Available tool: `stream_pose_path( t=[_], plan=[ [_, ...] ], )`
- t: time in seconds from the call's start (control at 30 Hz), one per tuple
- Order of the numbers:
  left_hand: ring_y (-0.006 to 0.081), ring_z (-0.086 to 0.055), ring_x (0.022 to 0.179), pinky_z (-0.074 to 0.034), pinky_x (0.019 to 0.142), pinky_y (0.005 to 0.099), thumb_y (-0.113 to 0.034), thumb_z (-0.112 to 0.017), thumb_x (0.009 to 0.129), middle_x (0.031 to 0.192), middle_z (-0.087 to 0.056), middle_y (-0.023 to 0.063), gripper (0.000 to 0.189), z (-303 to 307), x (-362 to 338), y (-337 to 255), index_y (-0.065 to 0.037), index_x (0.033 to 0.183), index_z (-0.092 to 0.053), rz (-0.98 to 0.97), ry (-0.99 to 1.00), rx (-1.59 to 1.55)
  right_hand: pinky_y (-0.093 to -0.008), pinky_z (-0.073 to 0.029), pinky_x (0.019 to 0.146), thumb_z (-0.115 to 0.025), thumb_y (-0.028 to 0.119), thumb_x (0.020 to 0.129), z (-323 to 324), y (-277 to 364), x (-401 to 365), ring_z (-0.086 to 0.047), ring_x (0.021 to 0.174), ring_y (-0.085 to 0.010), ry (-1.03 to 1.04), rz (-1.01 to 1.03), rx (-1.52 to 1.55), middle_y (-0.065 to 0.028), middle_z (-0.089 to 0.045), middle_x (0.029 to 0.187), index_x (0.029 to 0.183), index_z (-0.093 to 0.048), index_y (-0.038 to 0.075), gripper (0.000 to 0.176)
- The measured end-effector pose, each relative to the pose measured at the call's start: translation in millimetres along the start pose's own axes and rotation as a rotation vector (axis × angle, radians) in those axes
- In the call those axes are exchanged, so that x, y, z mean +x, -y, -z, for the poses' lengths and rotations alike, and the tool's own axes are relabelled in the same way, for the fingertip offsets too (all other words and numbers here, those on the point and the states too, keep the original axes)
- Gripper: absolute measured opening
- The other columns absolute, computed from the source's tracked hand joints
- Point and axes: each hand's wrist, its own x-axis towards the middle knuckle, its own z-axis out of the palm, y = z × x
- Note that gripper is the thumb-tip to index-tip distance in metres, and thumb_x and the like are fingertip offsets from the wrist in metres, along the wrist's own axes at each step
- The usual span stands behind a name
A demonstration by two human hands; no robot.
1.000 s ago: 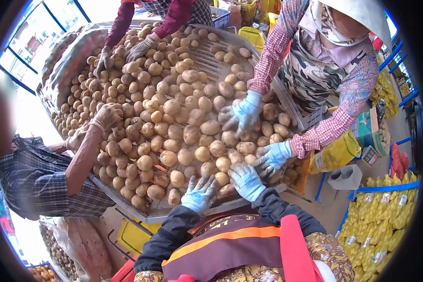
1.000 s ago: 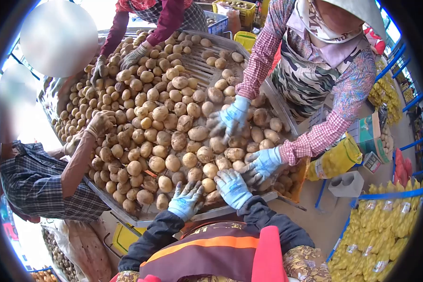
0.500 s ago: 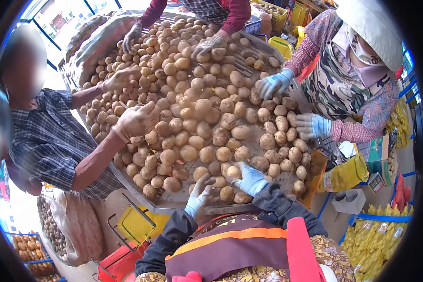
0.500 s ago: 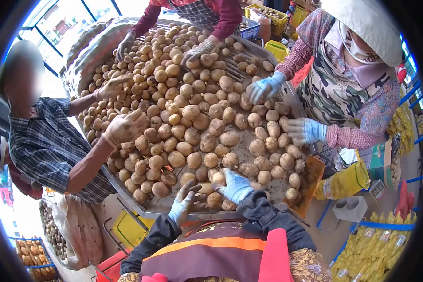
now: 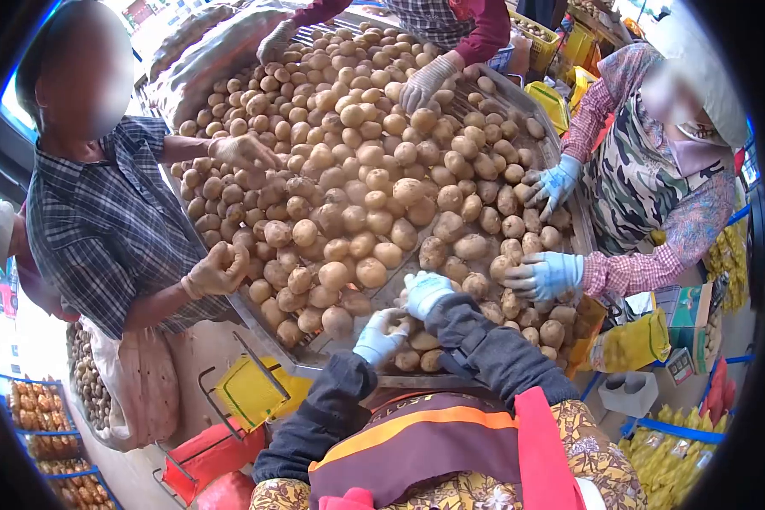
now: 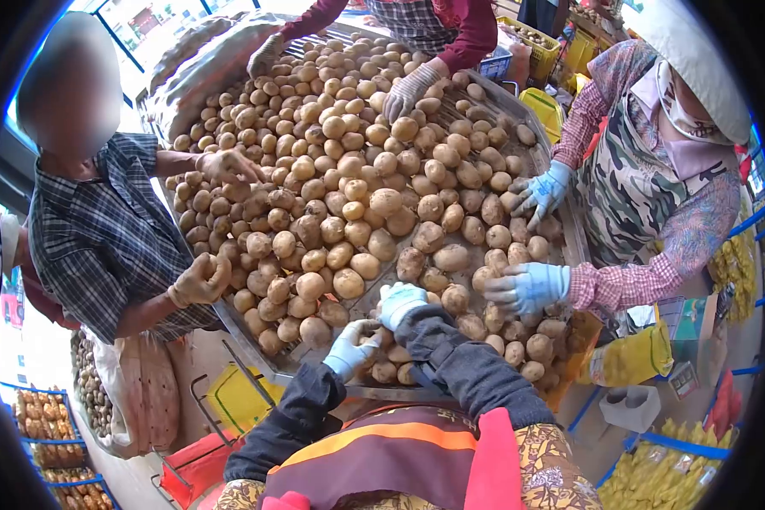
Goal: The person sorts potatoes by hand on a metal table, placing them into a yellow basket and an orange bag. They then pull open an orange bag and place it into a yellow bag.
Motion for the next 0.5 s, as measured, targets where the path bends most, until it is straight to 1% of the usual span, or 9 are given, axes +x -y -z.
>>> stream_pose_path(
  t=[0.03, 0.07, 0.13, 0.2, 0.23, 0.3, 0.4, 0.43, 0.5],
  plan=[
    [0.0113, -0.058, 0.086, -0.051, 0.079, 0.0275, -0.015, -0.066, 0.090, 0.105, -0.059, 0.0064, 0.048, 0.4, -11.0, -12.8, -0.006, 0.133, -0.048, 0.012, 0.051, -0.163, -0.0402, -0.049, 0.092, -0.062, 0.052, 0.085, 6.2, -8.6, -7.7, -0.060, 0.112, -0.0301, -0.007, -0.015, 0.038, -0.0179, -0.062, 0.119, 0.116, -0.059, 0.005, 0.056],
    [0.0165, -0.061, 0.095, -0.052, 0.082, 0.0313, -0.014, -0.067, 0.088, 0.120, -0.056, 0.0111, 0.064, 3.0, -16.9, -6.0, -0.009, 0.143, -0.035, 0.075, 0.084, -0.375, -0.0398, -0.049, 0.093, -0.064, 0.052, 0.083, 11.4, -16.3, -17.5, -0.060, 0.113, -0.0301, -0.017, -0.029, 0.073, -0.0175, -0.062, 0.119, 0.117, -0.059, 0.004, 0.059],
    [0.0250, -0.058, 0.111, -0.052, 0.086, 0.0387, -0.015, -0.070, 0.085, 0.136, -0.046, 0.0136, 0.079, 12.1, -44.5, -14.4, -0.012, 0.149, -0.025, 0.018, 0.090, -0.705, -0.0408, -0.047, 0.095, -0.064, 0.057, 0.082, 19.0, -22.7, -32.6, -0.060, 0.112, -0.0320, -0.025, -0.166, 0.440, -0.0183, -0.065, 0.117, 0.122, -0.057, 0.005, 0.066],
    [0.0291, -0.054, 0.118, -0.049, 0.093, 0.0427, -0.020, -0.071, 0.085, 0.142, -0.039, 0.0139, 0.083, 20.1, -60.7, -25.5, -0.013, 0.150, -0.020, -0.009, 0.142, -0.811, -0.0405, -0.046, 0.094, -0.060, 0.059, 0.086, 21.7, -11.5, -40.2, -0.060, 0.111, -0.0328, 0.031, 0.086, 0.619, -0.0189, -0.063, 0.117, 0.122, -0.057, 0.008, 0.062],
    [0.0332, -0.049, 0.126, -0.045, 0.100, 0.0467, -0.025, -0.071, 0.084, 0.149, -0.032, 0.0141, 0.088, 23.0, -64.8, -28.0, -0.014, 0.152, -0.016, -0.032, 0.199, -0.916, -0.0411, -0.046, 0.094, -0.059, 0.056, 0.088, 24.4, -5.2, -36.7, -0.058, 0.112, -0.0332, -0.035, 0.192, 0.496, -0.0189, -0.061, 0.118, 0.122, -0.057, 0.009, 0.058],
    [0.0337, -0.048, 0.127, -0.045, 0.100, 0.0485, -0.031, -0.071, 0.084, 0.148, -0.034, 0.0132, 0.085, 31.3, -61.6, -26.2, -0.014, 0.151, -0.019, -0.013, 0.199, -1.007, -0.0416, -0.047, 0.093, -0.061, 0.043, 0.089, 35.5, 17.6, -16.7, -0.055, 0.113, -0.0341, -0.208, 0.323, 0.209, -0.0191, -0.054, 0.125, 0.126, -0.055, 0.011, 0.049],
    [0.0340, -0.049, 0.127, -0.045, 0.100, 0.0527, -0.048, -0.068, 0.084, 0.141, -0.046, 0.0105, 0.076, 40.6, -57.4, -5.7, -0.015, 0.145, -0.035, 0.064, 0.215, -1.172, -0.0451, -0.050, 0.089, -0.048, 0.021, 0.094, 18.1, 49.5, 23.8, -0.056, 0.111, -0.0345, -0.372, 0.362, -0.228, -0.0178, -0.050, 0.127, 0.132, -0.049, 0.014, 0.039],
    [0.0338, -0.049, 0.126, -0.045, 0.100, 0.0530, -0.051, -0.068, 0.083, 0.137, -0.050, 0.0108, 0.074, 41.6, -58.1, -7.3, -0.014, 0.141, -0.040, 0.073, 0.197, -1.246, -0.0474, -0.050, 0.088, -0.040, 0.015, 0.096, 12.8, 57.3, 30.3, -0.056, 0.112, -0.0360, -0.315, 0.311, -0.350, -0.0192, -0.047, 0.132, 0.137, -0.045, 0.016, 0.041],
    [0.0341, -0.050, 0.125, -0.043, 0.102, 0.0551, -0.059, -0.068, 0.080, 0.130, -0.056, 0.0122, 0.073, 42.6, -65.7, -15.3, -0.010, 0.132, -0.050, 0.066, 0.135, -1.271, -0.0464, -0.050, 0.089, -0.046, 0.015, 0.094, 11.3, 58.8, 34.7, -0.057, 0.112, -0.0355, -0.244, 0.301, -0.264, -0.0204, -0.045, 0.135, 0.138, -0.044, 0.017, 0.045]
  ],
)
